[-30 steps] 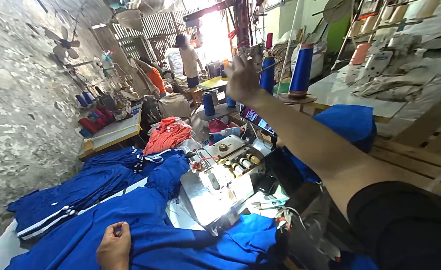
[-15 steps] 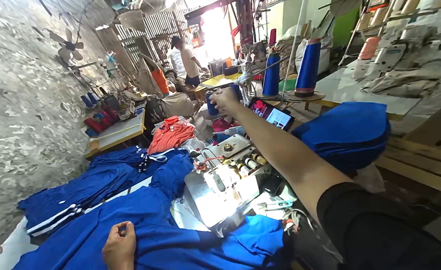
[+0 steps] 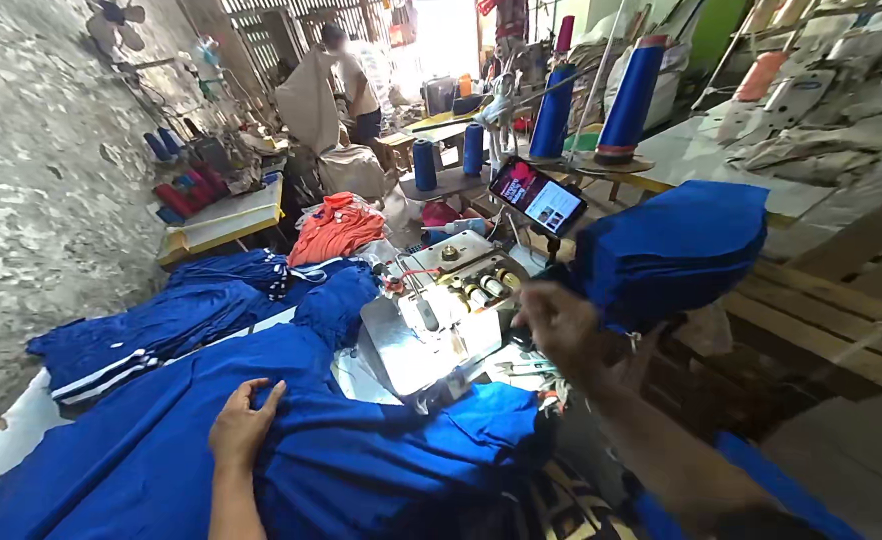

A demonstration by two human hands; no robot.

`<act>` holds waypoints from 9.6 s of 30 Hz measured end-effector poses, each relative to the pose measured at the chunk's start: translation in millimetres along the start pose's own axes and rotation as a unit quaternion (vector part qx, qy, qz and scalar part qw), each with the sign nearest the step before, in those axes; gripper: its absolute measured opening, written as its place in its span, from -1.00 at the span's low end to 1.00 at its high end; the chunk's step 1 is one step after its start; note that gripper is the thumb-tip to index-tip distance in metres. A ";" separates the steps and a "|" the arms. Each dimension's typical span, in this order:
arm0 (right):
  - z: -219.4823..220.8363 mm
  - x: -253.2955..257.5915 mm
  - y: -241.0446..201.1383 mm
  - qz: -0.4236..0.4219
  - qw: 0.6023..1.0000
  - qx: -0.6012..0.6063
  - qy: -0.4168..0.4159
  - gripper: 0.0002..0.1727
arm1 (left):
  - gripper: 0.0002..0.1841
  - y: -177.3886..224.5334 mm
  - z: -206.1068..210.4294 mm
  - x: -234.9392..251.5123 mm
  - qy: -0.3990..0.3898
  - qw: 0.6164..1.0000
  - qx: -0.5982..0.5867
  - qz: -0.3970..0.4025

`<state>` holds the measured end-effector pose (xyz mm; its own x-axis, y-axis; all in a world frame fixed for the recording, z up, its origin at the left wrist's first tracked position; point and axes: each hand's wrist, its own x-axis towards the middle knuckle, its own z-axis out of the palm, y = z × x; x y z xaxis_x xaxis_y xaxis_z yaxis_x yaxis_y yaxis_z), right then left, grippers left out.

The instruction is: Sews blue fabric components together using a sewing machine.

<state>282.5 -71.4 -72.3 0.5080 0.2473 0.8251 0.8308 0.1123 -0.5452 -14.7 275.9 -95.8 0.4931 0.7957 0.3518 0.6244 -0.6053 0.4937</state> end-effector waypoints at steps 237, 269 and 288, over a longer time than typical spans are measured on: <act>35.2 -135.9 -40.4 0.397 0.815 0.176 -0.383 -0.73 | -0.73 177.9 114.4 -62.9 0.099 0.983 -0.075 0.133; 33.0 -147.5 -18.1 0.404 0.864 0.206 -0.219 -0.87 | -0.31 199.3 138.3 -104.3 0.028 0.968 0.087 0.234; 44.7 -105.4 -17.3 0.372 0.885 0.160 -0.232 -0.79 | -0.77 167.1 100.2 -22.7 -0.063 0.982 -0.083 0.160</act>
<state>204.5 -56.4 -156.4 0.6780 0.7266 0.1114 0.1615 0.0006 -0.9869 139.1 154.3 -101.0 0.7256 0.5494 0.4144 0.3228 -0.8036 0.5000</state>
